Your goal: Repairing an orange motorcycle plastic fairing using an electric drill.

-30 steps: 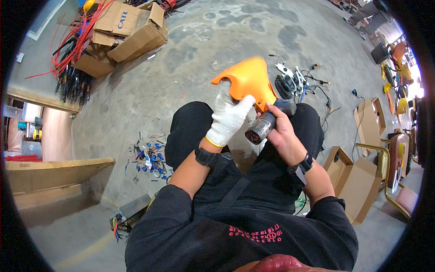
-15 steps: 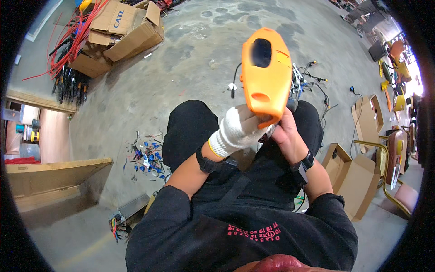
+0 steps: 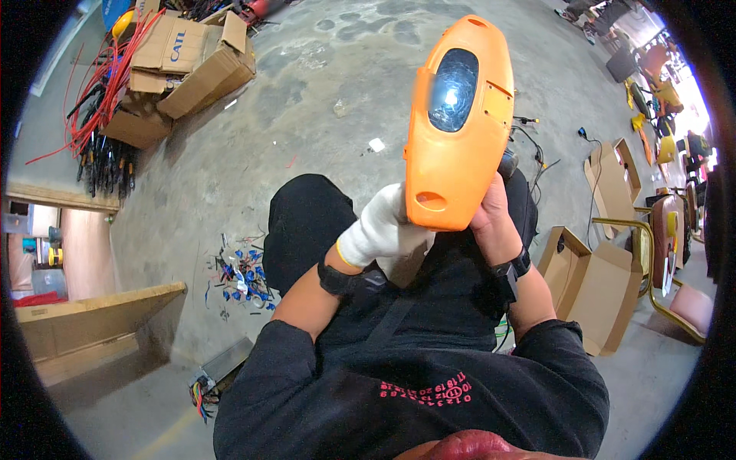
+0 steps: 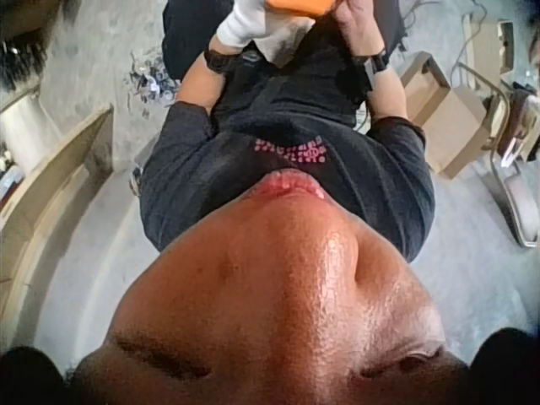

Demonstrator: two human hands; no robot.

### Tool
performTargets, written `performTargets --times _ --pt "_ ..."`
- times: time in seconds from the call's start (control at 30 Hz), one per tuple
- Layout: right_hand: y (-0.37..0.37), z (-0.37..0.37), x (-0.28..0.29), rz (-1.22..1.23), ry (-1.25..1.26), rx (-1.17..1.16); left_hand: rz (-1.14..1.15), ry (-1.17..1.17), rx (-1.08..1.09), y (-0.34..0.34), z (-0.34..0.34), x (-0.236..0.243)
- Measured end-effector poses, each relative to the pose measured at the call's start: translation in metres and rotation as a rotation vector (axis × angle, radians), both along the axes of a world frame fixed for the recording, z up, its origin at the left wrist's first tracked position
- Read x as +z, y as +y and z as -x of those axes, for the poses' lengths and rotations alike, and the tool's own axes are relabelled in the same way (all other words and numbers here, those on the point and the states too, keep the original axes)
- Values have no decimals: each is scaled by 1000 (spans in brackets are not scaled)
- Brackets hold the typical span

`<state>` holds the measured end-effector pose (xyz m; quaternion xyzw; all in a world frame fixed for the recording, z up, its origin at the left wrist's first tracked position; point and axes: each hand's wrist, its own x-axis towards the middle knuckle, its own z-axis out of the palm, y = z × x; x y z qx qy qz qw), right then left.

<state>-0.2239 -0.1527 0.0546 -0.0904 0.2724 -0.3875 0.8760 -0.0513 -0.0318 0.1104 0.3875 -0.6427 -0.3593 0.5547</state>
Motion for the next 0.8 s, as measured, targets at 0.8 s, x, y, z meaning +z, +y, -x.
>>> performTargets --times 0.8 --pt "20 -8 31 267 494 31 -429 1059 -192 -8 -58 -7"
